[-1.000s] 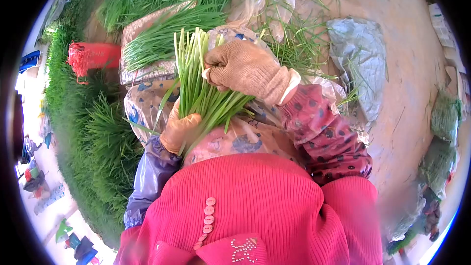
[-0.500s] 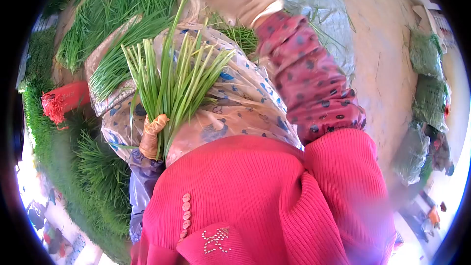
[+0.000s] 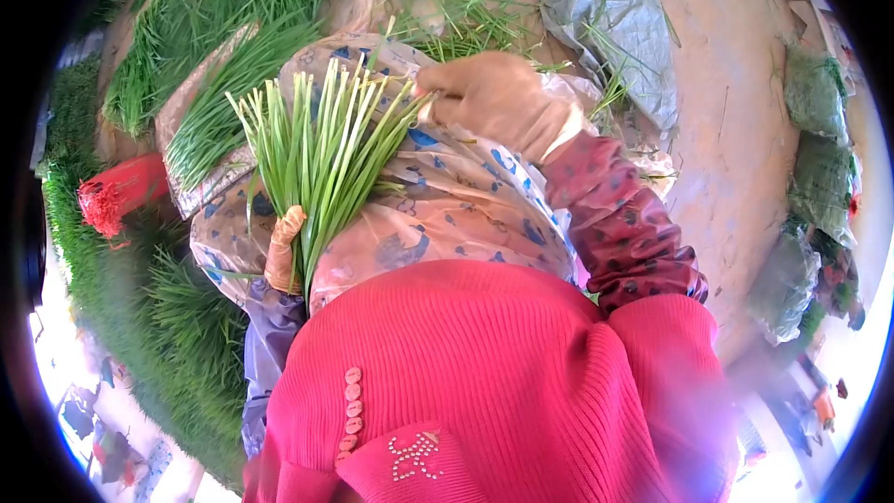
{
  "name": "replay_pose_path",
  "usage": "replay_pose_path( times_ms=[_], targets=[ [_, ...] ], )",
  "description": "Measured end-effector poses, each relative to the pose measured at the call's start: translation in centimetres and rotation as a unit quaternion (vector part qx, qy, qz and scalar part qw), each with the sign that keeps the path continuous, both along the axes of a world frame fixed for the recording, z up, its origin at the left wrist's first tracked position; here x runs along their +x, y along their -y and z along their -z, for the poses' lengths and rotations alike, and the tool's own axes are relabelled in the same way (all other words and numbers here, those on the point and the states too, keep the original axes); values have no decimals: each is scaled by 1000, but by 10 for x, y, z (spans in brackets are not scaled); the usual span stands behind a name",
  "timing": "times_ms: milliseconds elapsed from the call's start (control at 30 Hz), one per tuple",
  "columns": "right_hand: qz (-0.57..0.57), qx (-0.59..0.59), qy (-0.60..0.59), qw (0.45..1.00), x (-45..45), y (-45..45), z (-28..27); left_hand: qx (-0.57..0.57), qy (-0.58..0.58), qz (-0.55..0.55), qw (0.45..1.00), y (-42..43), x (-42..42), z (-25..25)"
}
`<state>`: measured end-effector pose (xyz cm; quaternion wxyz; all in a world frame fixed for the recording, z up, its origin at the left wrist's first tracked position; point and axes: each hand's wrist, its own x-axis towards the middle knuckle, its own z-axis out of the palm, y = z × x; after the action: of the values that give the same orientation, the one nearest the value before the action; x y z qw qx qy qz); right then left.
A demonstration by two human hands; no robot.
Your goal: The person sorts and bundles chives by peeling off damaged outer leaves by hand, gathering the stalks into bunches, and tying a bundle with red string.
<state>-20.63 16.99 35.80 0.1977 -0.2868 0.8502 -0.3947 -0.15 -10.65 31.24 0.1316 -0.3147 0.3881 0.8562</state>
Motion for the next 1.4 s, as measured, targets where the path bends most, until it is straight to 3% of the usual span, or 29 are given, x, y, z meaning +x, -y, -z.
replay_pose_path(
  times_ms=[67,133,167,267,333,400,467,500,533,600,633,700,767,800,867,933,967,1000,1033,1067,1133,1167,1233,1300,1400],
  targets=[
    [-37,13,-21,999,6,7,10,12,0,6,1000,3,1,3],
    [-93,-70,-107,987,4,15,21,2,9,-2,1000,-3,-3,-6],
    [-123,-11,-144,982,0,14,19,7,10,-9,1000,-4,-4,-7],
    [-58,-28,-208,976,-20,8,18,-3,7,-10,1000,-1,-5,-6],
    [153,-15,-253,955,-52,-14,26,-11,-1,19,1000,7,2,5],
    [346,-49,-182,919,-99,-55,25,-6,2,10,1000,6,3,5],
    [478,-235,-31,846,-132,-92,36,1,0,3,1000,3,0,2],
    [475,-236,-36,847,-132,-109,43,-1,-8,2,1000,0,-1,-2],
    [387,14,-126,913,-128,-123,55,-4,-16,-2,1000,-2,-2,-5],
    [241,234,-138,932,-84,-94,26,-10,-19,-18,1000,0,1,-4],
    [136,146,-66,978,-60,-81,19,-14,-13,-28,999,2,5,-2],
    [-44,177,-88,979,-29,-68,67,-22,-7,-36,999,8,13,4],
    [-153,200,-22,967,-9,-28,32,1,-55,22,998,19,19,14],
    [-156,196,-27,968,-3,-17,28,-3,-58,20,998,21,20,16],
    [-187,104,-91,973,0,3,24,-28,-99,52,993,25,23,16],
    [-225,54,-106,967,-6,21,30,-31,-91,28,995,7,7,-22],
    [-175,-62,40,982,-4,28,29,21,-107,6,994,-1,1,-35],
    [-121,-168,189,960,-2,35,27,73,-126,-17,989,-8,-4,-46],
    [-118,-213,288,926,-2,47,8,25,-148,3,989,-10,-8,-53],
    [-134,-208,288,925,3,59,5,22,-152,-12,988,-3,-9,-47],
    [-53,-433,482,760,14,81,-1,-13,-106,109,988,10,-11,-42],
    [-40,-470,480,740,15,89,13,-30,-141,103,984,4,-9,-52],
    [-57,-467,463,752,11,101,15,-66,-138,108,982,-2,-11,-68],
    [-71,-462,448,762,10,109,15,-101,-153,227,957,11,-21,-42],
    [-106,-412,473,772,8,117,-4,-188,-134,241,943,8,-20,-34]
  ],
)
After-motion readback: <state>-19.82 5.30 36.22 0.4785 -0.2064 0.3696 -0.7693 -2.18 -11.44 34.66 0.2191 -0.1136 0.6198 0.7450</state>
